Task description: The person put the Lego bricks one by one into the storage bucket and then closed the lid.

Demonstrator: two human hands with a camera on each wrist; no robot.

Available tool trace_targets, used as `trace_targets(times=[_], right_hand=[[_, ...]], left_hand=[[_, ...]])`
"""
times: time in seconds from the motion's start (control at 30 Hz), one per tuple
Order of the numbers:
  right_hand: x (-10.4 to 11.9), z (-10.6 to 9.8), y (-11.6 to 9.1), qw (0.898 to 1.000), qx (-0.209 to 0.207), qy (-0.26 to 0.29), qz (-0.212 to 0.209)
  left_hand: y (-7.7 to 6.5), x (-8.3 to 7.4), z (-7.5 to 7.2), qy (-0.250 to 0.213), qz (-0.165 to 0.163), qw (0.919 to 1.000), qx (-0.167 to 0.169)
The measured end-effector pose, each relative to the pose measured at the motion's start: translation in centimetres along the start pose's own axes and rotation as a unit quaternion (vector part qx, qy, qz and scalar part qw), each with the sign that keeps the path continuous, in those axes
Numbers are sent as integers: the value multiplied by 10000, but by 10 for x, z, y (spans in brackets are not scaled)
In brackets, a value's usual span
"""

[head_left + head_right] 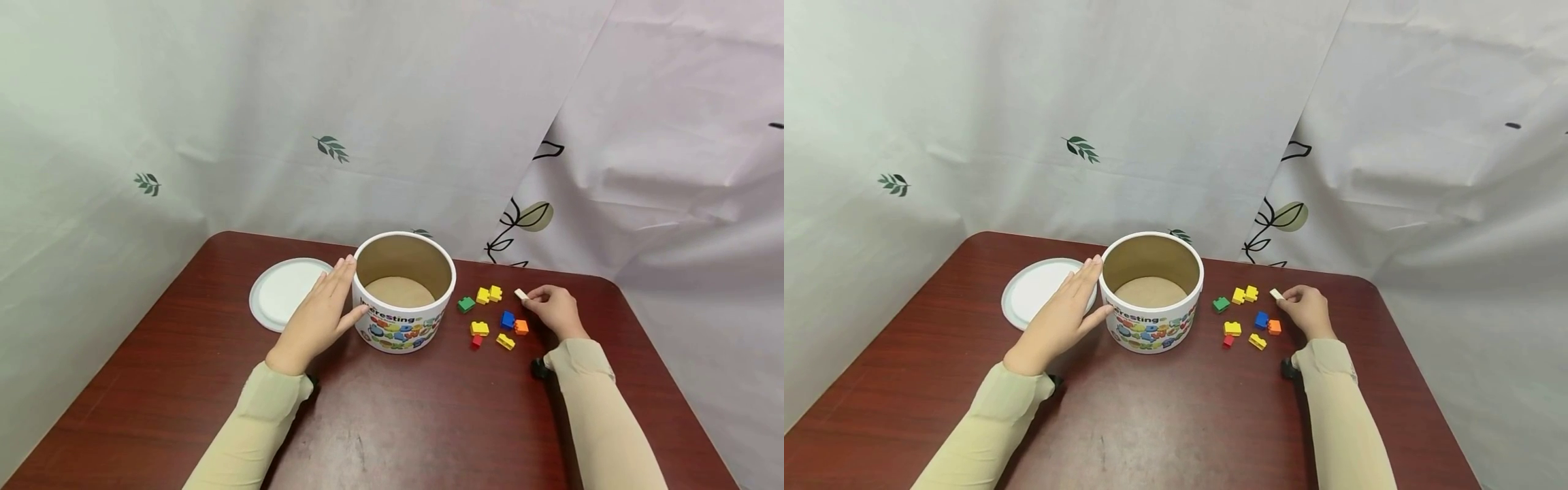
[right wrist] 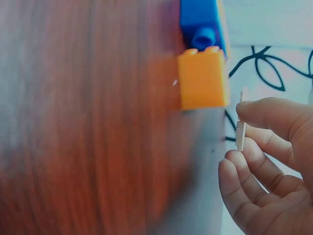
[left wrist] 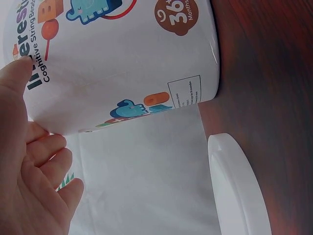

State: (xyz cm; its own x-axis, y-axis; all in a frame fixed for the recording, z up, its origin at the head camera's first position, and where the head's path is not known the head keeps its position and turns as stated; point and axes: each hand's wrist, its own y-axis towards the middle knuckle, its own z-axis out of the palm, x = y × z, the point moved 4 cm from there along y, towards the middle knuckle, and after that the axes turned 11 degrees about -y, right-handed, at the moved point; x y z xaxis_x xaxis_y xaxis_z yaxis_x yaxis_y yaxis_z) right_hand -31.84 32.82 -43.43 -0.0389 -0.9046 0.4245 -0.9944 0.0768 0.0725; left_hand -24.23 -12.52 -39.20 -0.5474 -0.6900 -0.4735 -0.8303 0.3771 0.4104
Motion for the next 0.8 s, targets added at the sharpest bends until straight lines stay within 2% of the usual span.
trace_targets(times=[0.23, 0.5, 0.8], right_hand=[[17, -7, -5, 9989, -329, -67, -339], [48, -18, -15, 9962, -555, -116, -661], [86, -32, -29, 9924, -883, 214, -826]], left_hand=[[0, 1, -1, 4, 50, 10000, -18], [0, -1, 0, -27, 37, 10000, -1], [-1, 1, 0, -95, 53, 9999, -74]])
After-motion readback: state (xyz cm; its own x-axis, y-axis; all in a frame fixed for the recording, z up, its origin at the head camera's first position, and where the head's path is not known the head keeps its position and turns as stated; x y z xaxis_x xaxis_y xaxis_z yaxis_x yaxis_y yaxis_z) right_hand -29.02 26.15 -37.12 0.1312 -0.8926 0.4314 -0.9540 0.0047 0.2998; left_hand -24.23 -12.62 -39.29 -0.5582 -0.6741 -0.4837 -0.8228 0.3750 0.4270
